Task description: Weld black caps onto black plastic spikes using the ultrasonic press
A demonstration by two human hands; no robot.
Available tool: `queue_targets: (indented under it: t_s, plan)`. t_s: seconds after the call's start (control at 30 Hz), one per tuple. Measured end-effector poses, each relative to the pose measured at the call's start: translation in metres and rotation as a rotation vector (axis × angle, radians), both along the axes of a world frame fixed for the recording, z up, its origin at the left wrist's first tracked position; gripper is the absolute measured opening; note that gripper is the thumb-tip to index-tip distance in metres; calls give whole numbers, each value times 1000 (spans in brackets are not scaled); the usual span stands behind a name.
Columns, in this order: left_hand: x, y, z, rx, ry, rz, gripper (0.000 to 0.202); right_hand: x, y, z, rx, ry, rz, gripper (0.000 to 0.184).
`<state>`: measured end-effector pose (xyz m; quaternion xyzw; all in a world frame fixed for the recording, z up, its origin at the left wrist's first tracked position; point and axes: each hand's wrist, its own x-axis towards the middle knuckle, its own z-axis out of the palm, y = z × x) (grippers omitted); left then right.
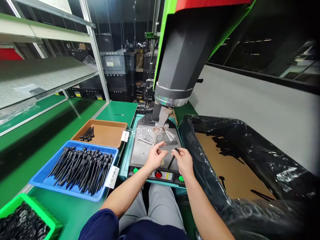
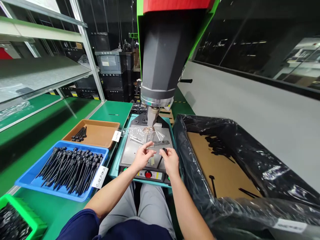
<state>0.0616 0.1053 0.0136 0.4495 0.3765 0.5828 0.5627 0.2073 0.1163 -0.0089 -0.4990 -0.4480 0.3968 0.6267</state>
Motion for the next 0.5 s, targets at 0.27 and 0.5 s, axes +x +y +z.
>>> queue_targets:
  t_s: [0.27,0.5]
  plan:
    - [-14,-48,-19,-48,244,-197,35,-4,-58,26,177,-135,134,37]
    - [-19,-75,4,160,360,-119,31,-35,-80,35,290,-151,163,34]
